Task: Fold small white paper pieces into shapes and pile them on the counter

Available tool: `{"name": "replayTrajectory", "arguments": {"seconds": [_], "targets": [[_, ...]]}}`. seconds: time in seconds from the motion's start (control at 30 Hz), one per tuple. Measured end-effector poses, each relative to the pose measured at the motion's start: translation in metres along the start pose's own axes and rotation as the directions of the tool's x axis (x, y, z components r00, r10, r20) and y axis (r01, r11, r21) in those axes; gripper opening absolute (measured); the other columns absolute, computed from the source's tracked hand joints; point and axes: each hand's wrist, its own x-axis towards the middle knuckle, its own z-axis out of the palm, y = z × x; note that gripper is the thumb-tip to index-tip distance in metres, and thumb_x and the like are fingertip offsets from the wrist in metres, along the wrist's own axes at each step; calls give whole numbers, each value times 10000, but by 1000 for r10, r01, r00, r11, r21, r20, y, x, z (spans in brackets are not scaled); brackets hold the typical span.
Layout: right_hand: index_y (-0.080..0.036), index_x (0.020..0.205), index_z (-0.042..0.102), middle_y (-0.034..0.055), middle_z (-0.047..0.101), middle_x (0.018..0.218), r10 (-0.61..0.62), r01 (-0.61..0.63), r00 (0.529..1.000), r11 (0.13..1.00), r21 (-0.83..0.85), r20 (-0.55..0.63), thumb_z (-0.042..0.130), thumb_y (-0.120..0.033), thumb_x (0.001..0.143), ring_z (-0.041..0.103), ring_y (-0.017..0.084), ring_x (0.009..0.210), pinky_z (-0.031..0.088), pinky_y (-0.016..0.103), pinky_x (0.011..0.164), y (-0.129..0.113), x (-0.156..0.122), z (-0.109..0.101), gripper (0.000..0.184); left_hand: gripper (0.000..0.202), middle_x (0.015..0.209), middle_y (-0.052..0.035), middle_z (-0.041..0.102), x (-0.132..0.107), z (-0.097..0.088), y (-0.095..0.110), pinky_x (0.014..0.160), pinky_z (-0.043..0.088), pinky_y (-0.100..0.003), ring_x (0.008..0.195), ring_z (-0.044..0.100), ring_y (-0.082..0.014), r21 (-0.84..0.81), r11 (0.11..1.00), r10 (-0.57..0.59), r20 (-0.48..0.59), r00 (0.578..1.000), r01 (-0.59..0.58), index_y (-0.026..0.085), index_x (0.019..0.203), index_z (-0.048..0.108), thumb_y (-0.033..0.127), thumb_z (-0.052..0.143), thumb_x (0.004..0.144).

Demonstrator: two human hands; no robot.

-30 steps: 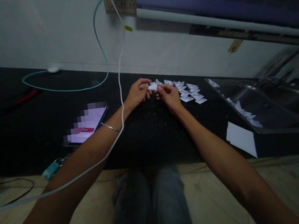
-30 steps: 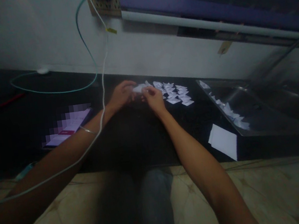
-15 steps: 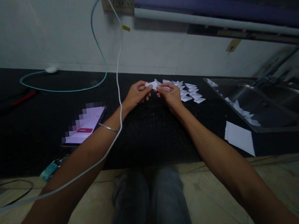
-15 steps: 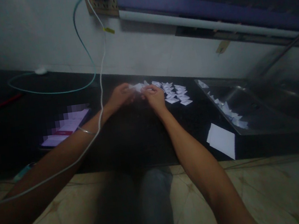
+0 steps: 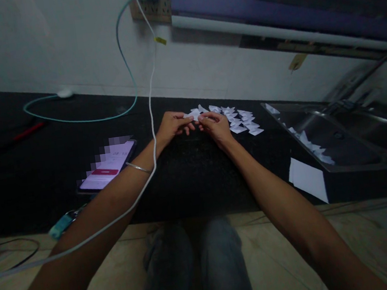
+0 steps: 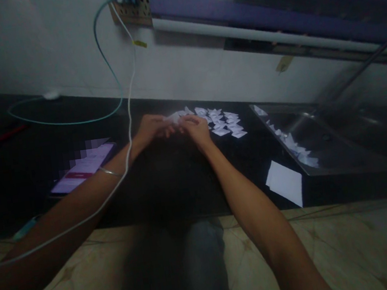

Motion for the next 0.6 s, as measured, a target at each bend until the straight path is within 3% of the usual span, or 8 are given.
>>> {"name": "replayTrajectory", "arguments": {"seconds": [0.17, 0.3, 0.6], "targets": [[-220, 816, 745, 26, 757, 731, -127, 120, 989, 989, -91, -70, 824, -461, 729, 658, 162, 617, 573, 347, 668, 4, 2, -2, 269, 431, 714, -95, 734, 0, 4, 0, 396, 274, -207, 418, 567, -60, -108, 994, 3, 43, 999, 1, 121, 780, 677, 517, 650, 946], [-221, 799, 739, 26, 742, 711, -207, 194, 977, 966, -171, -57, 814, -491, 747, 676, 184, 636, 581, 363, 677, 5, 2, -2, 285, 487, 677, -79, 710, 2, 5, -3, 396, 280, -206, 404, 548, -48, -99, 995, 10, 34, 999, -7, 139, 759, 647, 582, 608, 958], [-226, 780, 780, 26, 773, 770, -320, 306, 947, 888, -343, 17, 762, -466, 823, 706, 196, 728, 589, 379, 762, -3, -5, 3, 244, 350, 716, -31, 656, 3, 5, -5, 401, 244, -197, 446, 525, -33, -183, 981, -69, 15, 998, 70, 170, 882, 651, 514, 652, 949]]}}
